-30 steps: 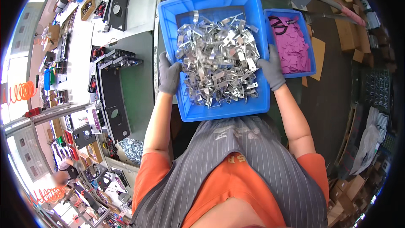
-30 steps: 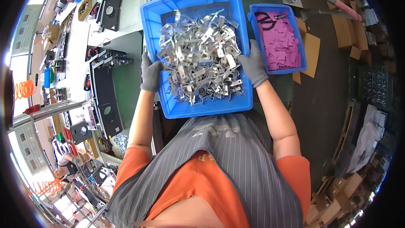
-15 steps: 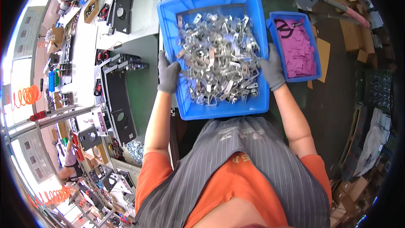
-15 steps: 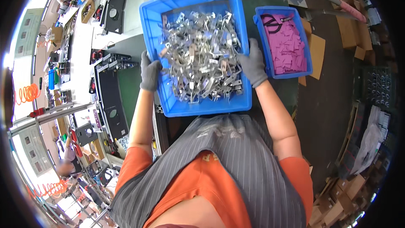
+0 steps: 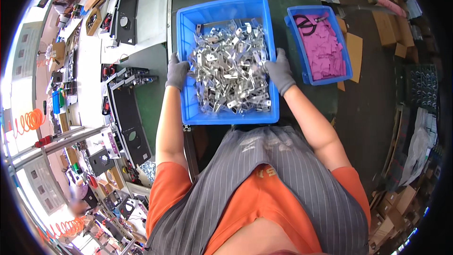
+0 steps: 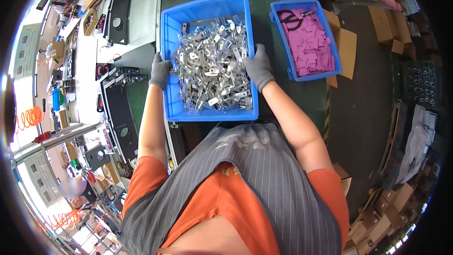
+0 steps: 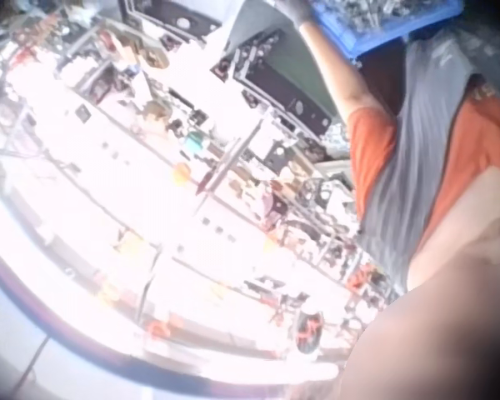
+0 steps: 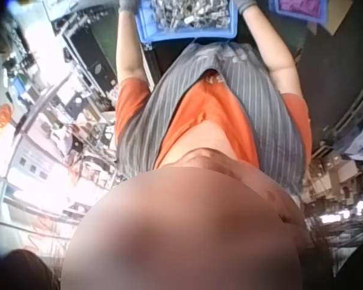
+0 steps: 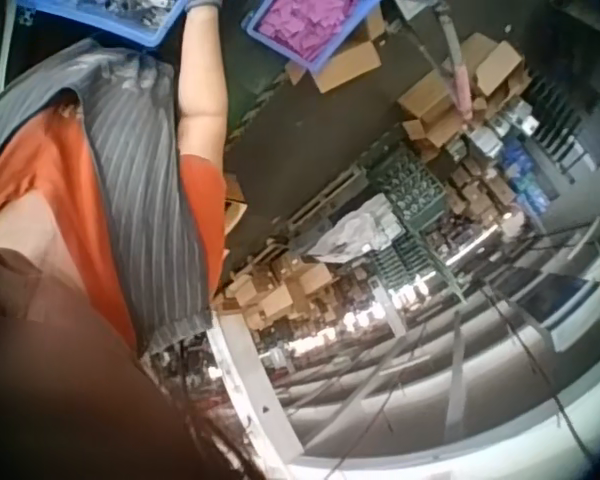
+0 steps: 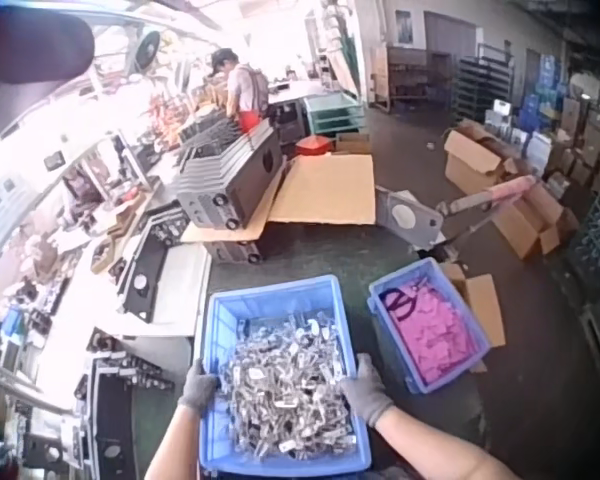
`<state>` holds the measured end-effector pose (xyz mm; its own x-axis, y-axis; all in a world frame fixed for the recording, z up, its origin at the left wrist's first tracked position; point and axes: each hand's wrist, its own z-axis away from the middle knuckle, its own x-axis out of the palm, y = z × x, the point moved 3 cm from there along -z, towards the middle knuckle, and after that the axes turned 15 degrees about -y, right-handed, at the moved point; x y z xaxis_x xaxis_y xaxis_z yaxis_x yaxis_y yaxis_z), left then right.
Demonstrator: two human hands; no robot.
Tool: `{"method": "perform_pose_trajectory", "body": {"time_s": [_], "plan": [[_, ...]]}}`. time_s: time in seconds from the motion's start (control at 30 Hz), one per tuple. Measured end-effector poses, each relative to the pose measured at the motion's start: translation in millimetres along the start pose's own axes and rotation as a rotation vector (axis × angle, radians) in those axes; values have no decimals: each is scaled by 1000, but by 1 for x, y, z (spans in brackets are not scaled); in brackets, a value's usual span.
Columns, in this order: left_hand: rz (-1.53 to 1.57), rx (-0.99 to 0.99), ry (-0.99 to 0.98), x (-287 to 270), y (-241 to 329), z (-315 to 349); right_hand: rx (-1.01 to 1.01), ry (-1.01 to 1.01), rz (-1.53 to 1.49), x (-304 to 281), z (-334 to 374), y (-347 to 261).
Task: The recorder is assembling small metal clips by inserting a pink component into a silver metal bracket and lining them up on the table.
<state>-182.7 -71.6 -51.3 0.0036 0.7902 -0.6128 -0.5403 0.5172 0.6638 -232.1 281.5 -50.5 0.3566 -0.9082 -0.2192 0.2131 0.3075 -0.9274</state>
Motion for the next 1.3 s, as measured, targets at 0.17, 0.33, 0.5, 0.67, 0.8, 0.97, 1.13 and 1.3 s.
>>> {"method": "perform_pose_trajectory", "body": {"time_s": [0.17,0.33,0.5,0.67,0.8,0.97,1.13,1.3], "plan": [[-118,-22,47,-2,24,34,-180,-12,367,-33,27,-11],[-150,90,216,14,15,105,-56,686,708,-154,88,25],[-209,-43,141,17,-15,114,412,385,-498,-172,91,86],[-62,5,105,17,-6,116,239,494,-630,-151,56,112],[-51,-14,128,16,2,123,209,508,-557,-165,68,113],[-80,-26,105,16,-1,119,-51,401,-372,-206,96,75],[-124,-5,128,18,-16,108,19,186,-269,-226,78,-20],[-136,19,141,18,-19,108,-222,19,-101,-173,10,-99]]}}
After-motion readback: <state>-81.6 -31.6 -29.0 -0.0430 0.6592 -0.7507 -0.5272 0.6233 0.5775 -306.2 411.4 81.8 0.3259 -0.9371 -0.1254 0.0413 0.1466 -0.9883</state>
